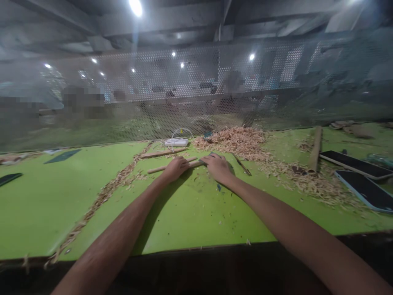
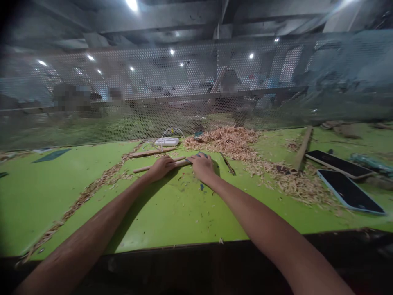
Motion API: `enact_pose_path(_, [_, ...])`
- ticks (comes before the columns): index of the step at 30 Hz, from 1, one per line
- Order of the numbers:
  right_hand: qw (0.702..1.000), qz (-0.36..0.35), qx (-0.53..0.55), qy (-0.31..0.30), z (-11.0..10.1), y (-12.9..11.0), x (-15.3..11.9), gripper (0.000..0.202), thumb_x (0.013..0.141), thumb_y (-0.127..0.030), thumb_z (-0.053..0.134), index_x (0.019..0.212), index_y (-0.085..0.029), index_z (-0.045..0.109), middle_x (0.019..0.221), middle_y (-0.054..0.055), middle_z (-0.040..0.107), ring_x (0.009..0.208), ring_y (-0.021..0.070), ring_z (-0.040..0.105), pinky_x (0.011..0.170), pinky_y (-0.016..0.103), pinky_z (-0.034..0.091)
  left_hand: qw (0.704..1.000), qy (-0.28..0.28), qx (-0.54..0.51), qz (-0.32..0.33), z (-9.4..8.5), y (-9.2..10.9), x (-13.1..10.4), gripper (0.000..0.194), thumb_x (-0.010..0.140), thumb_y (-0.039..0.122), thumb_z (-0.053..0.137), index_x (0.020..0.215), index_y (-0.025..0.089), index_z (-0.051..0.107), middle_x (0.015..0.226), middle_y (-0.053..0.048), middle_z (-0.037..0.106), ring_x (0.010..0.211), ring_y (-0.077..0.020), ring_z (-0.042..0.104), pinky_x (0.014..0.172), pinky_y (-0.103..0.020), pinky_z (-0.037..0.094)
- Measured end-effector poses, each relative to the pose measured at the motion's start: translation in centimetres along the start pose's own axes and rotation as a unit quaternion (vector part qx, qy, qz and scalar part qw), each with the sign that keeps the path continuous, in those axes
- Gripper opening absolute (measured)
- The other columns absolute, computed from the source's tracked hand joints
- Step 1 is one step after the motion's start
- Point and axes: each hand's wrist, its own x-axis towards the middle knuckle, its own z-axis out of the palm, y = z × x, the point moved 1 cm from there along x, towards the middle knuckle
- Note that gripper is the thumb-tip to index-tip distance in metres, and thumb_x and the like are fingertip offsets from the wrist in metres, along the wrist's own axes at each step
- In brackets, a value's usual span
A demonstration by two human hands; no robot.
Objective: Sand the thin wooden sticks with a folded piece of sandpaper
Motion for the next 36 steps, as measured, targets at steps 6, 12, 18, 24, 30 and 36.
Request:
enact_pose_path(6, [0.998, -0.067, 0.015, -0.015, 0.1, -0.8, -0.2, 0.058, 0.108, -0.012, 0.047, 0.157, -0.04, 0.062, 0.163, 0.0, 0.06, 0.154, 0.03, 0.048, 0.127, 0.061, 0.034, 1.0, 0.003, -0.01, -0.003, 0.1, 0.1, -0.2, 0.028, 0.099, 0.037, 0.064, 0.093, 0.016, 0.081, 0.093, -0.01, 0.074, 0.086, -0.0227, 0.066, 0.076, -0.031, 0.048])
enact_pose_path(12, [1.0, 0.0, 0.013, -0.005, 0.1, 0.0, -0.1, 0.061, 0.106, -0.007, 0.045, 0.158, -0.035, 0.062, 0.164, 0.004, 0.059, 0.154, 0.0348, 0.047, 0.128, 0.07, 0.03, 1.0, 0.001, 0.007, 0.004, 0.2, 0.0, 0.0, 0.028, 0.1, 0.03, 0.061, 0.084, 0.016, 0.079, 0.087, -0.011, 0.073, 0.084, -0.0232, 0.064, 0.079, -0.033, 0.048])
enact_pose_path(18, [1.0, -0.018, 0.015, -0.007, -0.2, -0.8, -0.4, 0.057, 0.107, -0.008, 0.042, 0.157, -0.028, 0.063, 0.163, 0.007, 0.06, 0.152, 0.0338, 0.049, 0.128, 0.066, 0.033, 1.0, 0.008, -0.001, 0.002, 0.3, 0.2, 0.0, 0.026, 0.099, 0.033, 0.064, 0.088, 0.017, 0.082, 0.088, -0.01, 0.073, 0.084, -0.0227, 0.065, 0.078, -0.032, 0.048])
enact_pose_path(24, [0.998, -0.051, 0.009, -0.025, 0.0, -1.1, -0.3, 0.06, 0.108, -0.009, 0.043, 0.159, -0.035, 0.06, 0.167, 0.002, 0.056, 0.157, 0.0323, 0.044, 0.13, 0.071, 0.025, 1.0, 0.013, -0.012, 0.0, 0.4, 0.1, -0.2, 0.029, 0.1, 0.034, 0.061, 0.089, 0.017, 0.082, 0.088, -0.009, 0.072, 0.083, -0.0215, 0.065, 0.076, -0.031, 0.048])
enact_pose_path(30, [1.0, 0.026, 0.01, -0.005, -0.1, -0.4, 0.0, 0.059, 0.107, -0.008, 0.043, 0.156, -0.033, 0.064, 0.161, 0.005, 0.063, 0.153, 0.0344, 0.05, 0.128, 0.072, 0.029, 1.0, 0.006, -0.019, -0.002, 0.4, -0.2, -0.1, 0.027, 0.1, 0.035, 0.063, 0.094, 0.017, 0.083, 0.09, -0.009, 0.072, 0.081, -0.0213, 0.065, 0.075, -0.031, 0.047])
enact_pose_path(36, [0.999, -0.039, 0.019, -0.018, 0.2, -1.2, -0.1, 0.063, 0.105, -0.008, 0.047, 0.159, -0.039, 0.06, 0.166, 0.001, 0.057, 0.157, 0.0332, 0.045, 0.13, 0.071, 0.026, 1.0, 0.012, -0.018, 0.011, 0.3, -0.1, -0.2, 0.029, 0.102, 0.033, 0.061, 0.095, 0.016, 0.083, 0.09, -0.011, 0.072, 0.084, -0.0222, 0.064, 0.078, -0.033, 0.048])
